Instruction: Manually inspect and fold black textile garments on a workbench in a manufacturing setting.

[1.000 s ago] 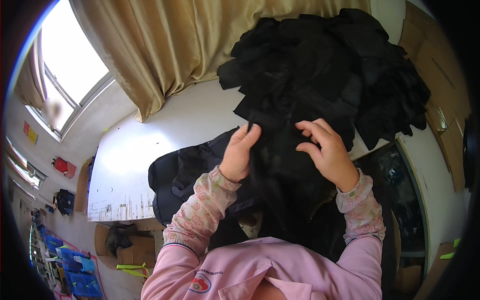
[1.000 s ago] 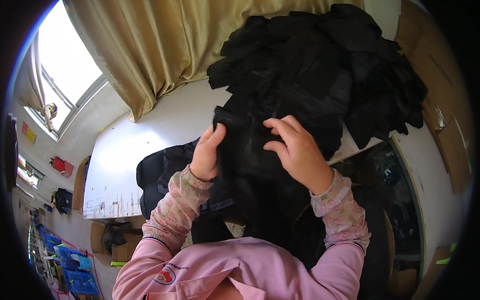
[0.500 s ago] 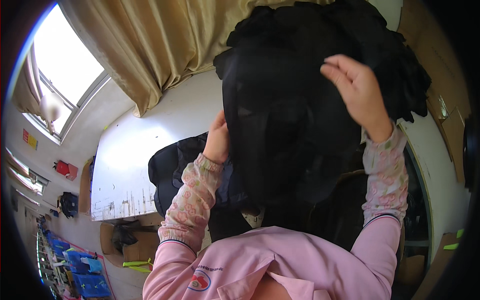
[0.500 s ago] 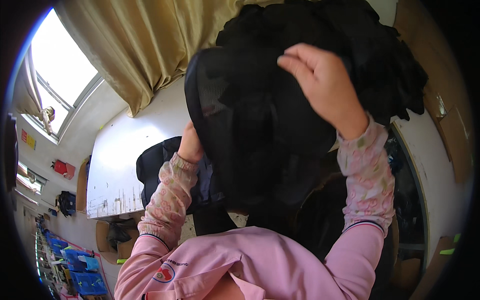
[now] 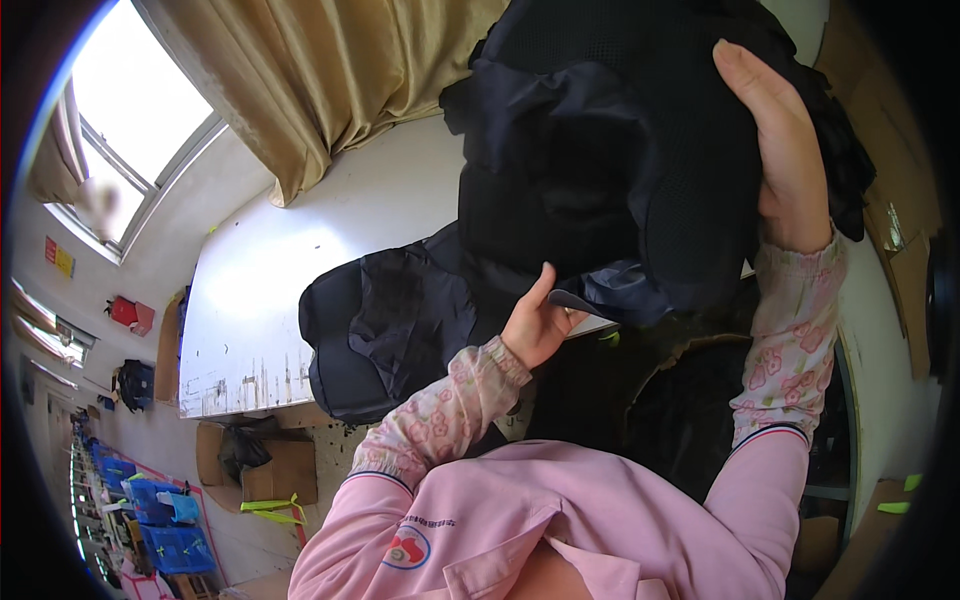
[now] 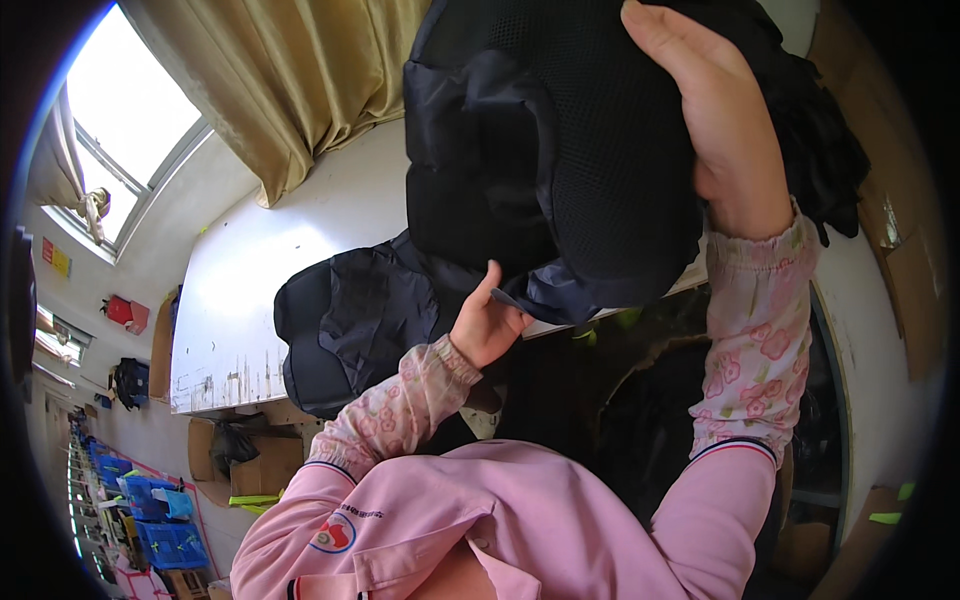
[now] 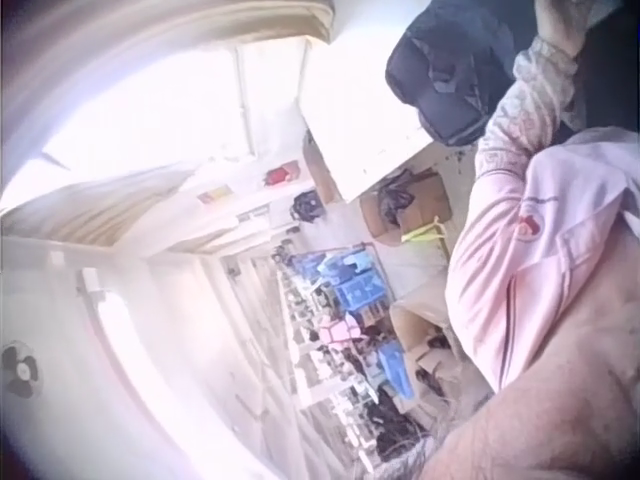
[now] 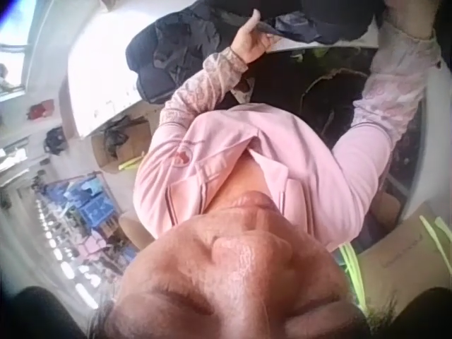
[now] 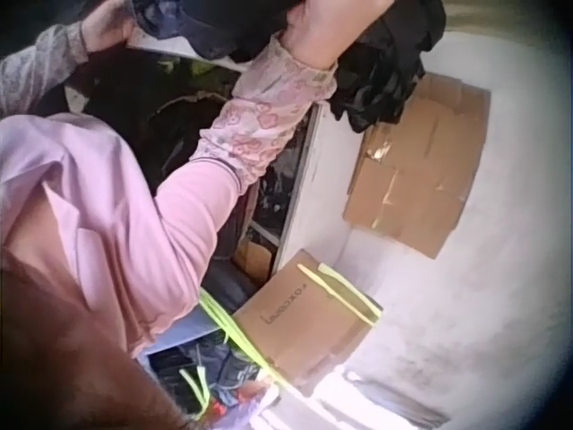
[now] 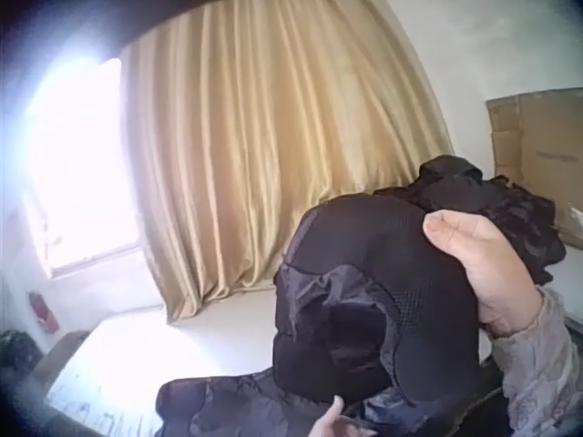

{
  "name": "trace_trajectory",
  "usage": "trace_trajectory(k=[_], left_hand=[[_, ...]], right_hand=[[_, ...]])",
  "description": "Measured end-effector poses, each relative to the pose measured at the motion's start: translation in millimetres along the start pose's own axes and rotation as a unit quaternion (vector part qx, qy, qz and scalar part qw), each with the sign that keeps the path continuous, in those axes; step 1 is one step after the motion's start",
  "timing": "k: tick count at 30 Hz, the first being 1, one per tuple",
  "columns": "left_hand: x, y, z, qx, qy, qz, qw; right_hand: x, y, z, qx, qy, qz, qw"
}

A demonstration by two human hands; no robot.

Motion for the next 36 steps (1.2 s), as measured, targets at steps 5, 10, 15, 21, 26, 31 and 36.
trace_trajectory(k=[5,10,15,21,26,31,36], left_hand=[[-14,27,4,0.0,-0.012,0.076,0.997],[13,53,20,0.109,-0.148,-0.195,0.963],[64,72,112,-0.075,0.195,-0.252,0.945],[71,-17,198,-0.424,0.22,0.066,0.876],[34,-59,186,-0.257,0.184,0.133,0.939],[4,-59,113,-0.216,0.02,0.183,0.959],[7,-83,88,-0.517,0.007,-0.031,0.856]], right_hand=[[22,21,52,0.027,-0.002,-0.004,1.0],[48,-10,214,0.26,-0.056,-0.013,0.964],[86,-64,271,0.412,0.074,-0.013,0.908],[50,-89,162,-0.096,0.236,-0.003,0.967],[17,-18,29,0.029,0.101,0.021,0.994],[-20,118,-57,-0.271,0.145,-0.286,0.908],[-42,190,-49,-0.273,0.018,-0.25,0.929]])
Point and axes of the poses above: each hand's wrist, its own x-axis away from the middle knuckle, its own y-axis out of the palm, z = x × y, the point moved 3 cm from there along -x, towards the middle knuckle, and after that the axes turned 3 degrees about -z, right-handed, at the moved point
